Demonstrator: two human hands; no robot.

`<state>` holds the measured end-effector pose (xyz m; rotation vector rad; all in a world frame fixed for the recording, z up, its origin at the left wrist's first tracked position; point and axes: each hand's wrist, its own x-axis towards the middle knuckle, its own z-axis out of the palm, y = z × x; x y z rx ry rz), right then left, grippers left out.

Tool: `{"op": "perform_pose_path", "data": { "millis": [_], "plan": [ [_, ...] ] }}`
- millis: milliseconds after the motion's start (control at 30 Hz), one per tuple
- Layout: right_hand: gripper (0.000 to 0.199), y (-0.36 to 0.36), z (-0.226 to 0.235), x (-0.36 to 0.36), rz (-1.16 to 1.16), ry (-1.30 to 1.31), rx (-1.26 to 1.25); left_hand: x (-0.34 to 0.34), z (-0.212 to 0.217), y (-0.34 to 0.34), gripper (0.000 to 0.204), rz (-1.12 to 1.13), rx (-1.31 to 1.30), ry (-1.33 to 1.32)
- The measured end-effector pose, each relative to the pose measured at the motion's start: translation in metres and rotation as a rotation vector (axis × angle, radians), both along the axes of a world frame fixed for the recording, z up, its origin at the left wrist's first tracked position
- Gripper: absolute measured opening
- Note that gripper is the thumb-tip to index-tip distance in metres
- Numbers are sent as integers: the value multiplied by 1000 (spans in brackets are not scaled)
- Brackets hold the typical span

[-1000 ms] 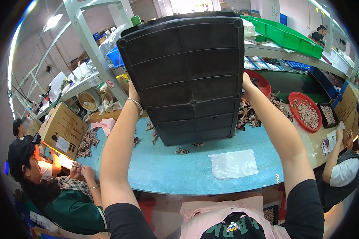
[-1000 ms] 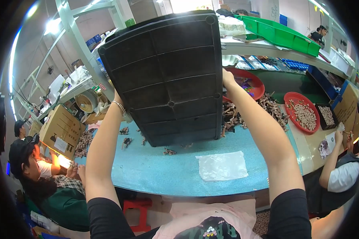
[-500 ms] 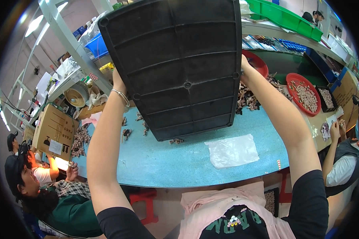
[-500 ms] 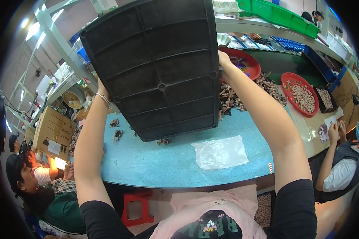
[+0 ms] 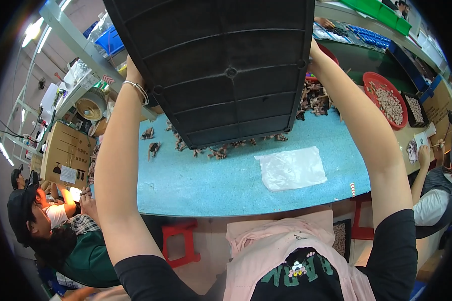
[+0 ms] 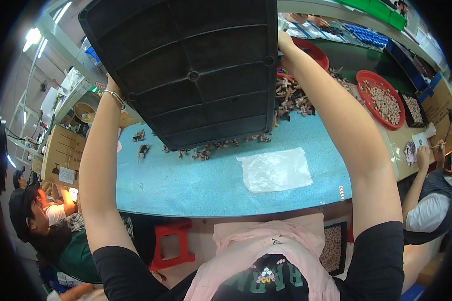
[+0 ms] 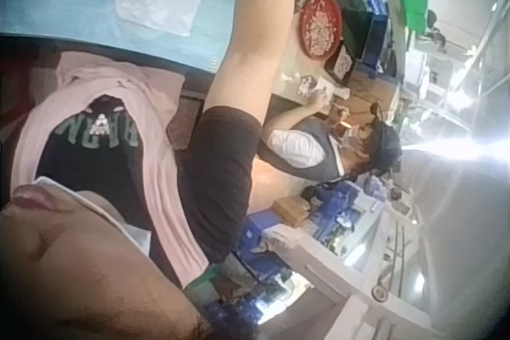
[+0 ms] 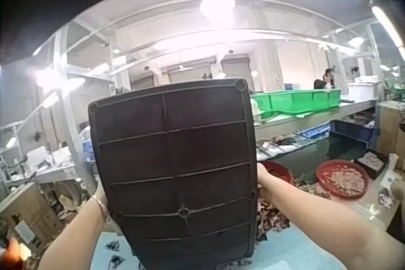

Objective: The person assembles toy figures by connecting parts by hand, empties a bin of toy parts onto the table, and applies adhesive from a bottle to the figures while assembling additional components.

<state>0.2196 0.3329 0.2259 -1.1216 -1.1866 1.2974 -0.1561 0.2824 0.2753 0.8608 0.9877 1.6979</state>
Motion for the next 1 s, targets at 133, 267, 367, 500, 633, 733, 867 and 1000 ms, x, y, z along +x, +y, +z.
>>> {"op": "perform_pose_path", "data": {
  "millis": [133, 267, 367, 500, 633, 733, 867, 1000],
  "plan": [
    [44, 5, -3, -2, -22, 55, -31, -1, 1, -4, 42, -5, 12, 16],
    [42, 11, -7, 6, -22, 61, 12, 1, 2, -1, 45, 0, 32, 33],
    [41, -20, 15, -8, -41, 64, 23, -12, 8, -2, 46, 19, 41, 46],
    [46, -26, 25, -17, -58, 49, 72, -33, 15, 2, 49, 19, 63, 61],
    [49, 62, 1, 47, -108, 83, 215, -34, 27, 27, 51, -48, 114, 56],
    [30, 2, 49, -29, 82, 206, 73, -90, 33, 11, 53, -11, 115, 89],
    [45, 37, 19, 11, -6, -2, 193, -56, 35, 23, 55, -98, 208, 94],
    [43, -13, 41, -9, -151, -95, 182, -68, 5, -8, 55, -152, 222, 183]
  ]
}}
